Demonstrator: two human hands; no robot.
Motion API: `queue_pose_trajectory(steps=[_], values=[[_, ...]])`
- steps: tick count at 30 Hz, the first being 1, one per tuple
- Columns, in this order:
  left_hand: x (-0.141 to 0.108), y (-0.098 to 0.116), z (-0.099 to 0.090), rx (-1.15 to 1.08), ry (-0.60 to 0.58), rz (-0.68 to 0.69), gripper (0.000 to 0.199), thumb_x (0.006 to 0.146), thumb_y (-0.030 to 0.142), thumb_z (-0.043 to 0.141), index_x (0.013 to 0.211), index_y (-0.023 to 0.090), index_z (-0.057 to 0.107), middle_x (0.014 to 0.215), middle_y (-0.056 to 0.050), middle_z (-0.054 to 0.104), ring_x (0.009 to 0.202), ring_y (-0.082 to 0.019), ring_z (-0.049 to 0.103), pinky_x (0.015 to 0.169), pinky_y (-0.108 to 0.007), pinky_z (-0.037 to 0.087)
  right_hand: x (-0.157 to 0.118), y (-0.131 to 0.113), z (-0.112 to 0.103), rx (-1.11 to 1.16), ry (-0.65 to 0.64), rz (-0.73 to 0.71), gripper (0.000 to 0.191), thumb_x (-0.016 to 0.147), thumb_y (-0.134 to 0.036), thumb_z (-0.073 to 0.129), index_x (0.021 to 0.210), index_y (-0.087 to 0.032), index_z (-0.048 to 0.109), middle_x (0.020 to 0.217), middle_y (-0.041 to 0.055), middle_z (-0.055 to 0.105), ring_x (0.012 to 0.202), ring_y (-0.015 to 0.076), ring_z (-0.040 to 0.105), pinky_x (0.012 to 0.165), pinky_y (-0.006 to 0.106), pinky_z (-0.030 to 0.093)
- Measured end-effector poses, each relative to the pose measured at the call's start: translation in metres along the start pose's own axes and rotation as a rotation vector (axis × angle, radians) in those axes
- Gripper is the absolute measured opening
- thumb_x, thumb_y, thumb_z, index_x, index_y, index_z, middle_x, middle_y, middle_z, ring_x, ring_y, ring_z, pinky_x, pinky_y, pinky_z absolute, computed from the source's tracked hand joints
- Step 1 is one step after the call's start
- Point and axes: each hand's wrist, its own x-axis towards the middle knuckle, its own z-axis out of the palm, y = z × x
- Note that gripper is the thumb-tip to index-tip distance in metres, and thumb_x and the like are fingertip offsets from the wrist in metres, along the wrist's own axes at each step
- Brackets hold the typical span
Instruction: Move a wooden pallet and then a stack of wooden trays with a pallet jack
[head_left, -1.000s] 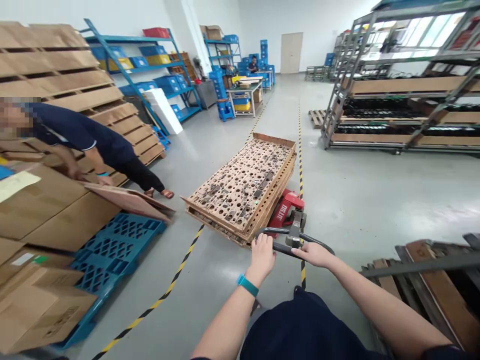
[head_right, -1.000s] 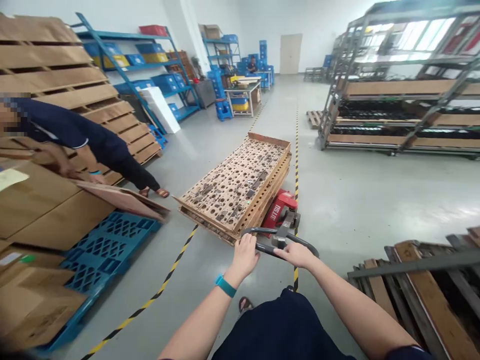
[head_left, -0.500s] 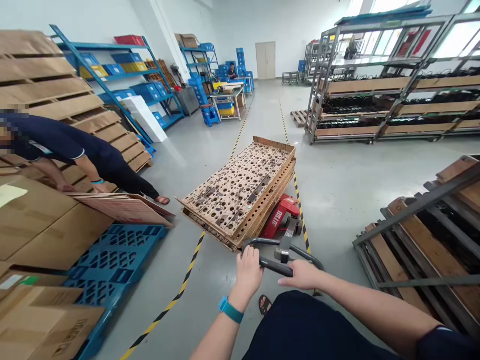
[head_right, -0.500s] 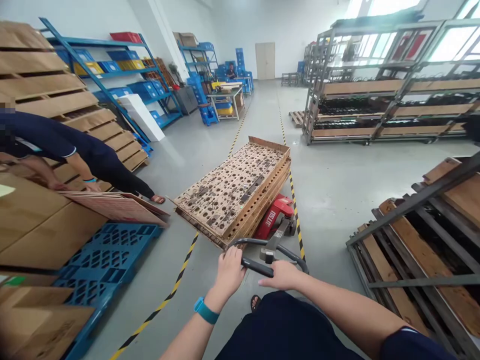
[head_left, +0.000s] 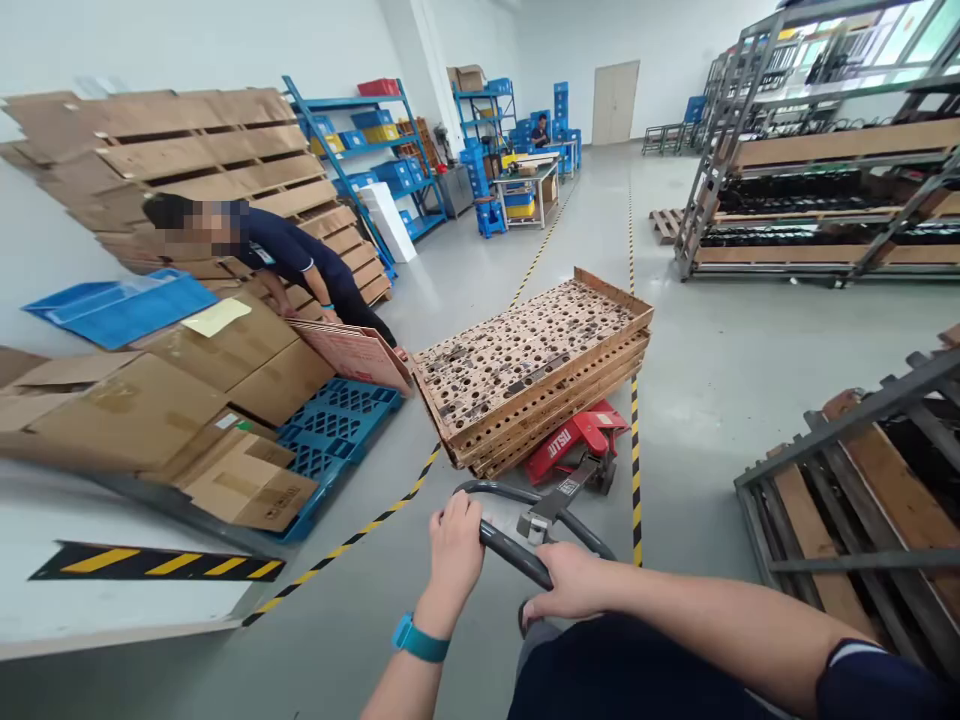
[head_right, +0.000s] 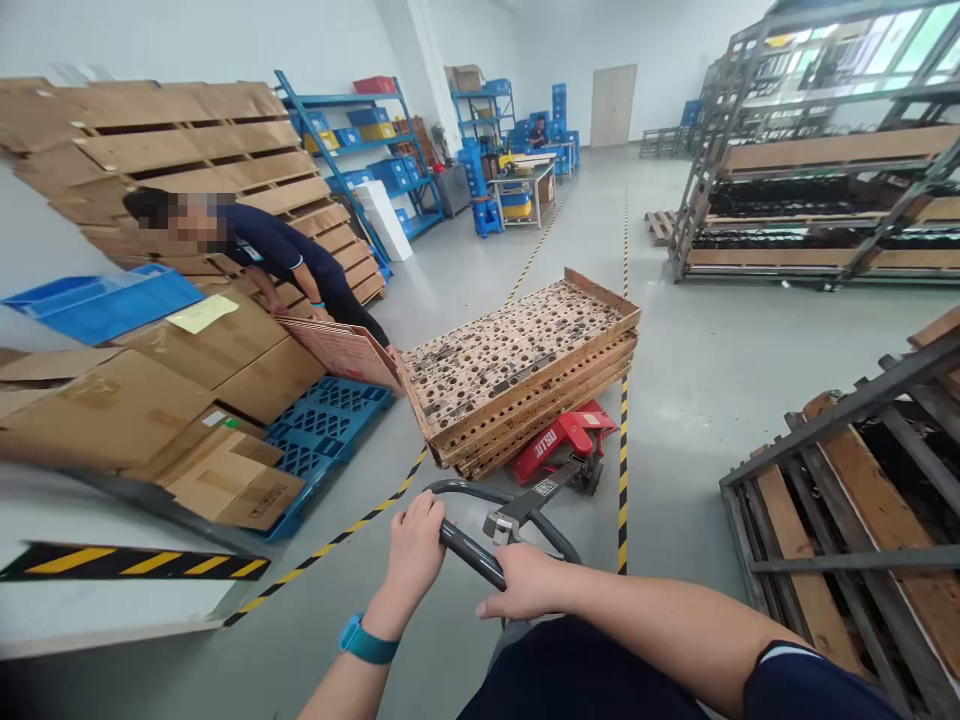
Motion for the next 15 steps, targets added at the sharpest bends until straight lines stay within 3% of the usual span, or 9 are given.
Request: queue_pose_trajectory(steps=[6,12,15], values=[[-0.035,-0.059,-0.024,0.06,-0.036,0.021,0.016,0.096,0.019,0.044,0.083,0.021,0.053,0.115,-0.007,0.065,0.115,-0.023,0.06,0.094,-0.041,0.041,-0.035,-0.041,0.048,-0.113,-0.035,-0.137,0.053,0.077,-0.057,0.075,0.111,-0.019,0.061,0.1,0.008,0.068,0.09,0.0269,0.067,0.071,0.032,0.05],[-0.075,-0.139,-0.032,0.152,-0.087,0.089,0.017,0.094,0.021,0.042,0.086,0.021,0.058,0.127,-0.011,0.063,0.126,-0.025,0.055,0.092,-0.04,0.042,-0.021,-0.104,0.117,-0.266,-0.12,-0.234,0.067,0.084,-0.048,0.072,0.134,-0.01,0.051,0.107,0.0177,0.072,0.092,0.0334,0.071,0.059,0.032,0.048],[-0.094,-0.176,-0.039,0.157,-0.089,0.118,0.02,0.095,0.027,0.043,0.082,0.021,0.058,0.122,-0.009,0.065,0.119,-0.024,0.059,0.087,-0.036,0.044,-0.014,-0.137,0.144,-0.263,-0.176,-0.289,0.075,0.084,-0.049,0.072,0.139,-0.006,0.046,0.103,0.0191,0.072,0.089,0.0334,0.072,0.053,0.03,0.047]])
